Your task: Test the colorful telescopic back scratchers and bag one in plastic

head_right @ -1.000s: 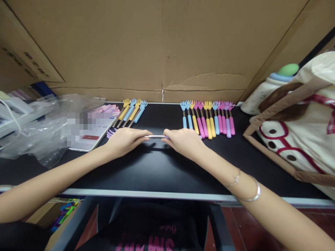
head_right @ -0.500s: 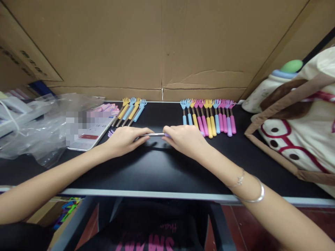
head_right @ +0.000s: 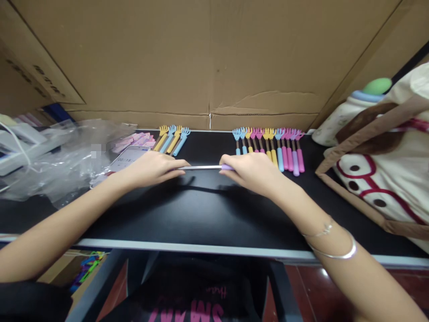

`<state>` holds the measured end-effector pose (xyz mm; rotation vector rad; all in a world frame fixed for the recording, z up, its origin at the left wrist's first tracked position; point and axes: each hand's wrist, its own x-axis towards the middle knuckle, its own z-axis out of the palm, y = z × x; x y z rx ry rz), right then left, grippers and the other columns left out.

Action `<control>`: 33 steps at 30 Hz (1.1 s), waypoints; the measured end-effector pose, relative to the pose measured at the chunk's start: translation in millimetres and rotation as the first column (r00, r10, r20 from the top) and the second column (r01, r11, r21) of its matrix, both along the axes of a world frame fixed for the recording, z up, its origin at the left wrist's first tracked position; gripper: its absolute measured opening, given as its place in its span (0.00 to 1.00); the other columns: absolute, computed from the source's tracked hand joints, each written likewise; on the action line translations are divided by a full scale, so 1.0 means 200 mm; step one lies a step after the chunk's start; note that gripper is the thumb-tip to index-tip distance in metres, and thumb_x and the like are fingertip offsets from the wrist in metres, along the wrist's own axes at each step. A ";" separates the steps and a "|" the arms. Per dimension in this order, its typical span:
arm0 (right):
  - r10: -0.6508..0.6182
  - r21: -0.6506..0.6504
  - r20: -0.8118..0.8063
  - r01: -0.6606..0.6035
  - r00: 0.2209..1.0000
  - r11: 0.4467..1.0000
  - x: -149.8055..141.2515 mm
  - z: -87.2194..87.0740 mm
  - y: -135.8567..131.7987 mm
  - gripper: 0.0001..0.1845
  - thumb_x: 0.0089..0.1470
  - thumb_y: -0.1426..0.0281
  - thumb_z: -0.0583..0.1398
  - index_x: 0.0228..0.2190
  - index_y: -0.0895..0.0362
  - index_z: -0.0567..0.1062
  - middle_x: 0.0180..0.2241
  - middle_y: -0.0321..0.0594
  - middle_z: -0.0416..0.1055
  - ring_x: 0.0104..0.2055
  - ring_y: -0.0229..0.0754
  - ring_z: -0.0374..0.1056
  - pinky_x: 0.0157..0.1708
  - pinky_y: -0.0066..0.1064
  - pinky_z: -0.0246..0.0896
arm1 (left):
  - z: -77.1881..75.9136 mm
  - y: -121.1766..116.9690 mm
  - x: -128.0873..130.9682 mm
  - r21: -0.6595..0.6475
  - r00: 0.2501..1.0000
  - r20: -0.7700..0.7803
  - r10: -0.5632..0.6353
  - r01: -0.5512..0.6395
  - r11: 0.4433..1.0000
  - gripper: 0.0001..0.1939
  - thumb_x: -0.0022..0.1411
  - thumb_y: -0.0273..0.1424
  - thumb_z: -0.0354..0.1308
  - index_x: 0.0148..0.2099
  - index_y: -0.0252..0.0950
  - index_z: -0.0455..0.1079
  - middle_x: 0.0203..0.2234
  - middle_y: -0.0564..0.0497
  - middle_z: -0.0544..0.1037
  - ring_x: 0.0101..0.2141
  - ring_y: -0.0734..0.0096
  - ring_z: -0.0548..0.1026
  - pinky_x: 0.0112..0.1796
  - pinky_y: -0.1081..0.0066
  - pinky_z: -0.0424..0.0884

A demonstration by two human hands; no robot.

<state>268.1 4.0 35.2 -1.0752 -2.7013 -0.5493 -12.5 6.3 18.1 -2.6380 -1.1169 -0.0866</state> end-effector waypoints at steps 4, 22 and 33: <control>0.007 0.007 0.010 -0.007 1.000 1.000 0.02 0.00 0.02 0.18 0.64 0.59 0.47 0.34 0.55 0.72 0.18 0.34 0.68 0.20 0.37 0.64 0.21 0.26 0.42 | -0.01 0.01 -0.01 0.078 0.999 0.035 -0.021 0.019 0.997 0.20 0.71 0.43 0.40 0.46 0.39 0.70 0.27 0.51 0.77 0.28 0.68 0.76 0.27 0.73 0.58; -0.061 -0.478 -0.095 0.008 0.994 0.878 -0.04 -0.05 0.02 0.16 0.63 0.62 0.47 0.34 0.54 0.70 0.27 0.38 0.73 0.29 0.41 0.69 0.26 0.27 0.50 | -0.03 -0.01 0.00 0.318 0.983 0.144 -0.117 0.066 0.946 0.19 0.72 0.38 0.41 0.52 0.47 0.73 0.21 0.51 0.74 0.28 0.71 0.71 0.28 0.69 0.58; -0.078 -0.351 -0.077 0.046 0.994 0.935 -0.06 -0.09 0.01 0.14 0.63 0.61 0.47 0.33 0.55 0.68 0.22 0.36 0.69 0.24 0.41 0.65 0.24 0.27 0.45 | -0.03 0.00 -0.01 0.347 0.987 0.083 -0.140 0.103 0.932 0.17 0.71 0.37 0.43 0.49 0.46 0.74 0.22 0.51 0.74 0.27 0.71 0.70 0.27 0.71 0.58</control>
